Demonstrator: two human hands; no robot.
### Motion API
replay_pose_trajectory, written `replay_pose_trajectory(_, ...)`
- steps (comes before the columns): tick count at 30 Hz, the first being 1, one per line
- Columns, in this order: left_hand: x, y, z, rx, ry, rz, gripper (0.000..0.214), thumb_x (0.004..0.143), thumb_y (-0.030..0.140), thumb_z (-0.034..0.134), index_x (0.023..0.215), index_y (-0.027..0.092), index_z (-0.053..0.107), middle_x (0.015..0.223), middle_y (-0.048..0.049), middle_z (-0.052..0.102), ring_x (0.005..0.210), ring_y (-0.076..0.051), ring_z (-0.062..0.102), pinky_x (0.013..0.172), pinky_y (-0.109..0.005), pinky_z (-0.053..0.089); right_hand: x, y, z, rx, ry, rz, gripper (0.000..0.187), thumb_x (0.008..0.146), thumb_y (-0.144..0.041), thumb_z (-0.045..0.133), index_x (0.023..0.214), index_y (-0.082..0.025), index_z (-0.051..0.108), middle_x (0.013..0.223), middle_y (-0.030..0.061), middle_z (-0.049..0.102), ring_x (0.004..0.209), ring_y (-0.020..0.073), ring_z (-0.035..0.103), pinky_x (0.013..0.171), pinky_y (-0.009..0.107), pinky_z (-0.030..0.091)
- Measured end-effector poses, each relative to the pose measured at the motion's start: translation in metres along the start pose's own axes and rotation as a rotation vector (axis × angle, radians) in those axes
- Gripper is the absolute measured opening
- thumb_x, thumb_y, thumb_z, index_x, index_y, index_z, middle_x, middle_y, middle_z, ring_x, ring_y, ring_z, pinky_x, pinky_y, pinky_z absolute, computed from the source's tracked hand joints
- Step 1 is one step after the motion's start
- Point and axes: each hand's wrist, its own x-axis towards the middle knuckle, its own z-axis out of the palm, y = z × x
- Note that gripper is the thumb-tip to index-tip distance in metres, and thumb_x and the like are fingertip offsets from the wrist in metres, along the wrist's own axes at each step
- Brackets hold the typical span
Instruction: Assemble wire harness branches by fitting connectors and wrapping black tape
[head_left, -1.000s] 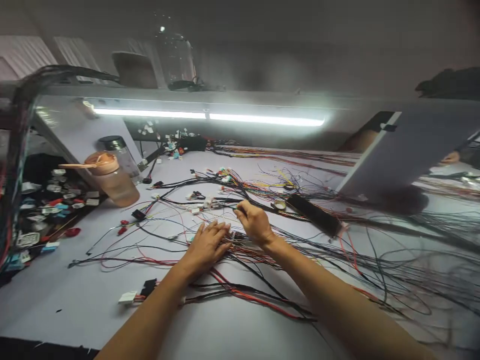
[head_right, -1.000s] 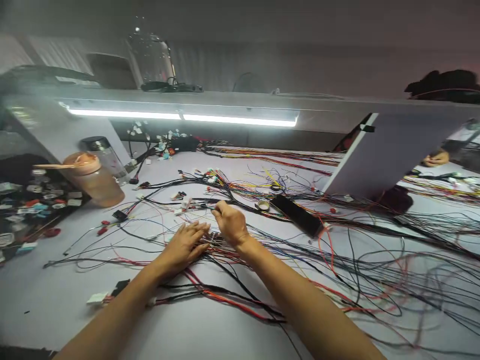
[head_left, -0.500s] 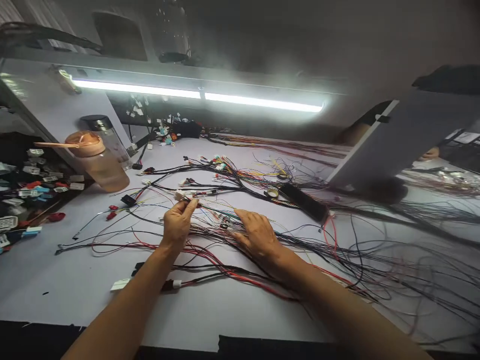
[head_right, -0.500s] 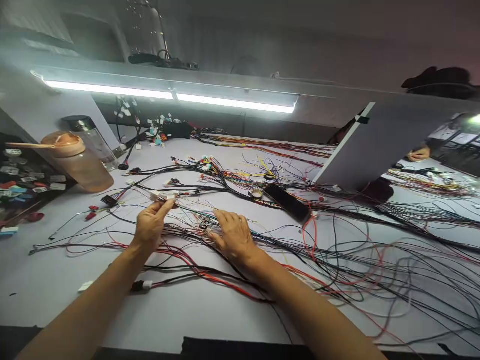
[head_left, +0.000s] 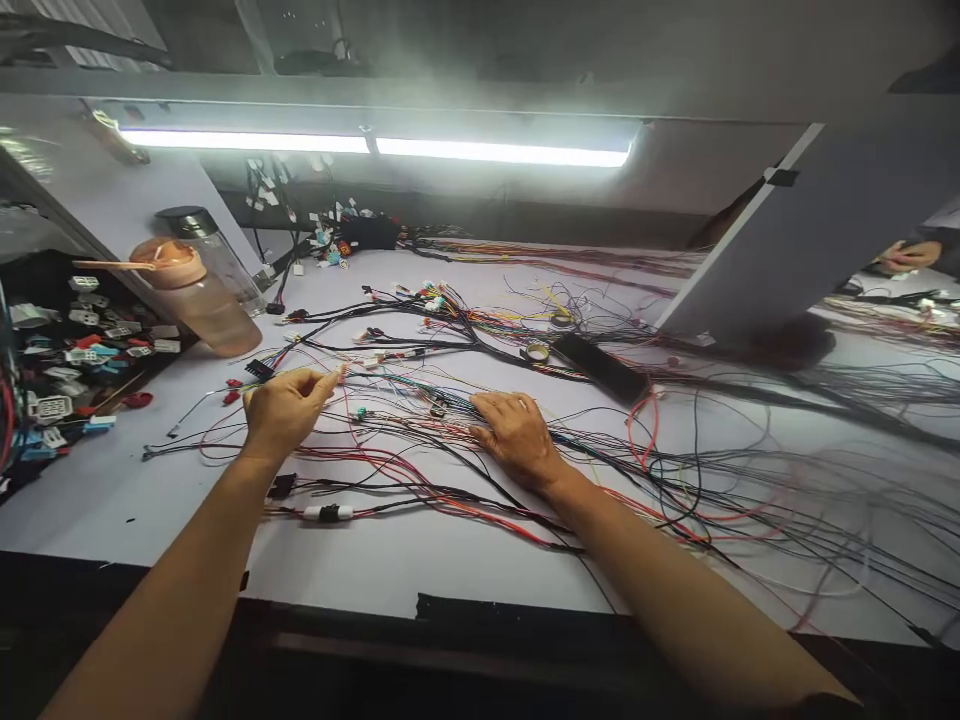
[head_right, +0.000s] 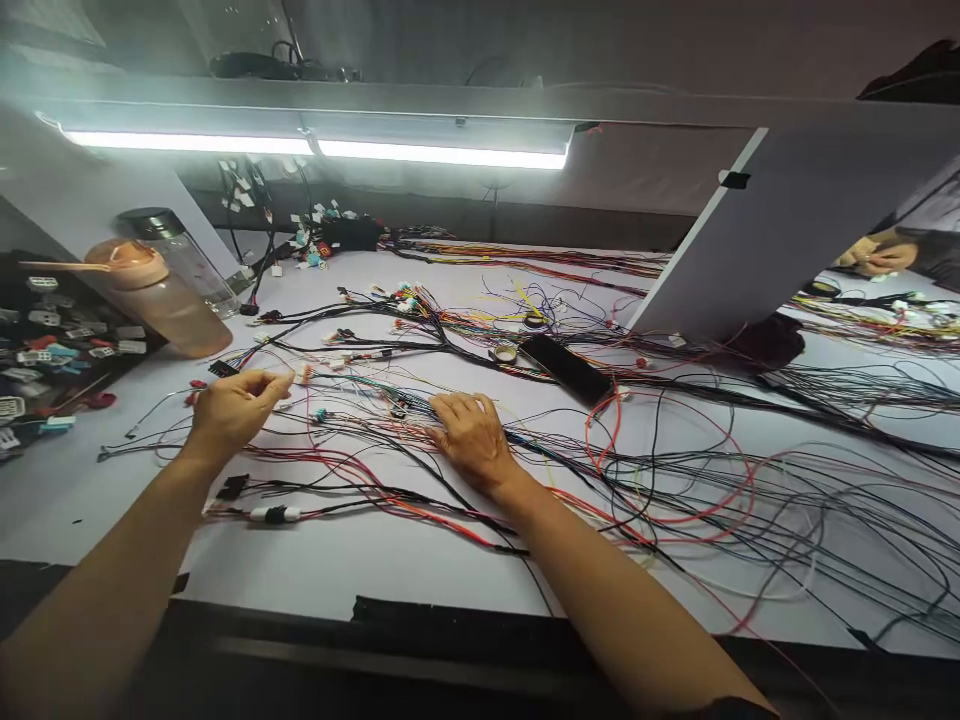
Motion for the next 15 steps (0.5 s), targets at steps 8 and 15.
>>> replay_pose_trajectory(8, 0.004, -0.015, 0.013, 0.248, -0.419, 0.509, 0.028, 0.077, 0.045, 0.058, 0.097, 0.030, 0.072, 0.114, -0.0043, 0.068, 0.113, -0.029, 0.054, 0.094, -0.046, 0.030, -0.007, -0.012, 0.001, 0.166, 0.040, -0.309, 0.027, 0.095, -0.040, 0.051, 0.107, -0.021, 0.066, 0.105, 0.0049, 0.072, 0.097, 0.0180, 0.059, 0.089, 0.036, 0.034)
replay_pose_trajectory(15, 0.017, -0.024, 0.010, 0.285, -0.347, 0.612, 0.023, 0.081, 0.042, 0.055, 0.090, 0.028, 0.072, 0.104, -0.0052, 0.070, 0.102, -0.027, 0.060, 0.098, -0.052, 0.028, -0.006, -0.014, 0.005, 0.155, -0.032, -0.369, 0.021, 0.093, -0.034, 0.055, 0.110, -0.025, 0.064, 0.109, 0.0016, 0.071, 0.101, 0.0182, 0.058, 0.092, 0.039, 0.032)
